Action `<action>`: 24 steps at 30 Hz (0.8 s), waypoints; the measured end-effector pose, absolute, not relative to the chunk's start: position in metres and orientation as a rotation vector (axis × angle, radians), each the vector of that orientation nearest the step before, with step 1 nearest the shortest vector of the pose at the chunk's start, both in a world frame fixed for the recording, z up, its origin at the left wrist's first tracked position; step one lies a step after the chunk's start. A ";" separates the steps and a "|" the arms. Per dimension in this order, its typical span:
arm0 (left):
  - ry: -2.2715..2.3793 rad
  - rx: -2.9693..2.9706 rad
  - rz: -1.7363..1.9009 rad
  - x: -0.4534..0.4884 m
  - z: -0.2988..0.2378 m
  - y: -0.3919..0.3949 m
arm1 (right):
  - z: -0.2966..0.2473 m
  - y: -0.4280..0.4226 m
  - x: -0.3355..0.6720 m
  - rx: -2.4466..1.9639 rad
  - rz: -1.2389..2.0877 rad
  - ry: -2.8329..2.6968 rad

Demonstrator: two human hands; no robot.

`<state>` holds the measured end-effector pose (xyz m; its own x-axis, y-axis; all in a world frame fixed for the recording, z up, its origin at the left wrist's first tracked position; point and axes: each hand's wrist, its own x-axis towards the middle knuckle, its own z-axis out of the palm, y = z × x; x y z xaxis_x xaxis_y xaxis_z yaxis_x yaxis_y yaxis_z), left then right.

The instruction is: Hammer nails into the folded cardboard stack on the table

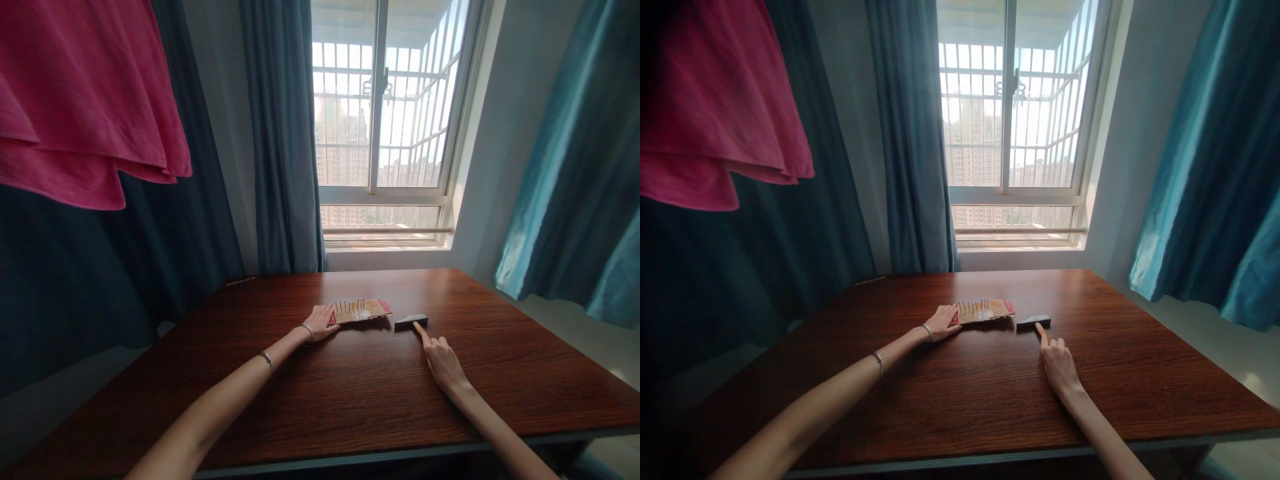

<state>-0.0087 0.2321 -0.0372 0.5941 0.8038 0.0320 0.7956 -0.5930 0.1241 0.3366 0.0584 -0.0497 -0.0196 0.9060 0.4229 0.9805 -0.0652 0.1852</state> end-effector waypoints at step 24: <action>1.250 2.778 0.157 -0.017 -0.035 0.220 | -0.044 0.055 0.334 -2.058 -0.514 -1.974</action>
